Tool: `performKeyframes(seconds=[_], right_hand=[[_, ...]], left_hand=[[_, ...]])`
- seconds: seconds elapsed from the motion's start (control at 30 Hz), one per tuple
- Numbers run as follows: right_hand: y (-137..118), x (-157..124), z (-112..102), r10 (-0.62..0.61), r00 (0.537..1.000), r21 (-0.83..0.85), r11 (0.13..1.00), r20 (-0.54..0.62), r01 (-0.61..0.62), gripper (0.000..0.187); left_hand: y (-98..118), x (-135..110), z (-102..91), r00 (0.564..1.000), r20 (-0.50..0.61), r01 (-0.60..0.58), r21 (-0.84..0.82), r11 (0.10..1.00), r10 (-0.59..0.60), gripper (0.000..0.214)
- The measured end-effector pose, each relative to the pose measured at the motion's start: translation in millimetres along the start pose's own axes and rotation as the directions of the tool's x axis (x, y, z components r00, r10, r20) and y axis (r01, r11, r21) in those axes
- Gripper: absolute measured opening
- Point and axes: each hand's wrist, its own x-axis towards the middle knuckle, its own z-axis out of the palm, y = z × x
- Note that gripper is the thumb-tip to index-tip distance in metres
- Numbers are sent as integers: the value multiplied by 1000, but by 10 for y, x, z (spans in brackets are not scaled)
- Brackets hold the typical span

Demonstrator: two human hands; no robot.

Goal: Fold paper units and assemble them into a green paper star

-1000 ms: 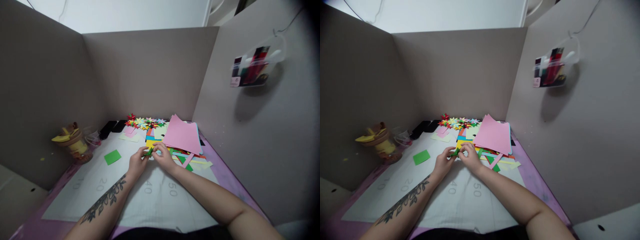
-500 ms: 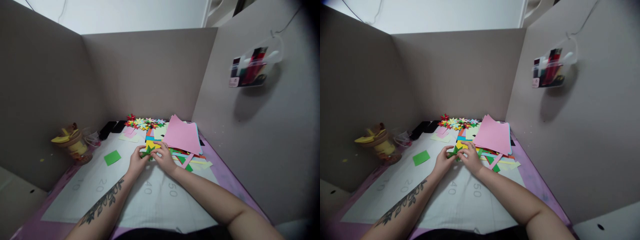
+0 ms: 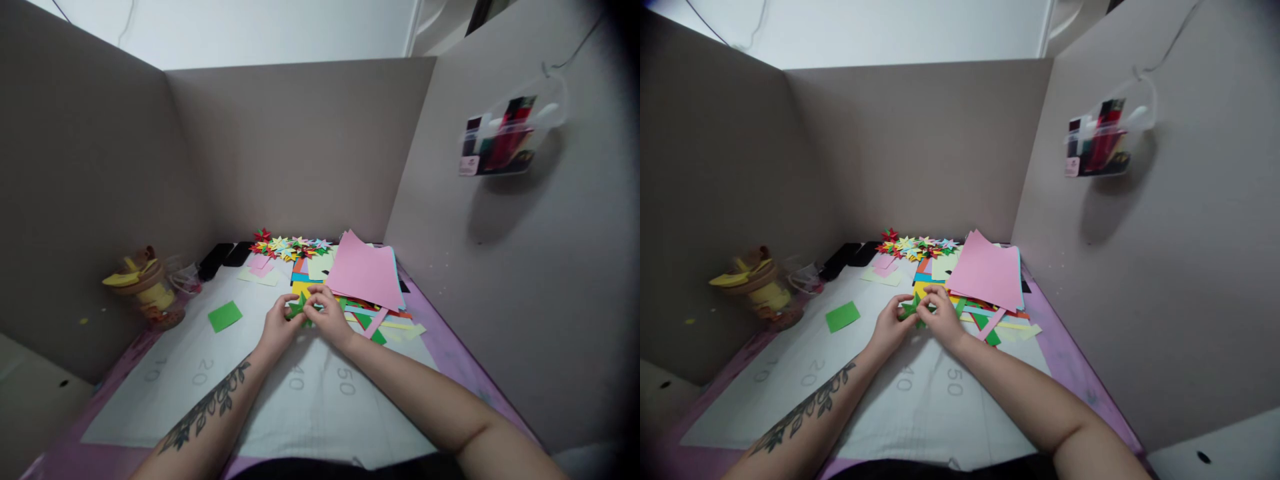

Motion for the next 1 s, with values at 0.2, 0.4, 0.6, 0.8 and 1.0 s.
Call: performKeyframes(seconds=[0.2, 0.4, 0.6, 0.8, 1.0], right_hand=[[85, 29, 42, 176, 984, 240, 955, 19, -175, 22], [-29, 55, -42, 113, 989, 82, 989, 99, -121, 18], [20, 33, 7, 104, 992, 99, 989, 64, -110, 23], [104, 24, 29, 179, 978, 206, 958, 111, -198, 37], [56, -9, -14, 65, 992, 25, 997, 111, -69, 34]], left_hand=[[-10, 26, -6, 987, 113, 126, -66, 990, -118, 47], [14, 74, -85, 966, 205, 174, -58, 983, -159, 54], [8, 111, -99, 962, 189, 229, -172, 958, -196, 49], [9, 133, -125, 964, 150, 259, -337, 905, -220, 48], [-10, 121, -153, 970, 159, 213, -178, 961, -186, 51]])
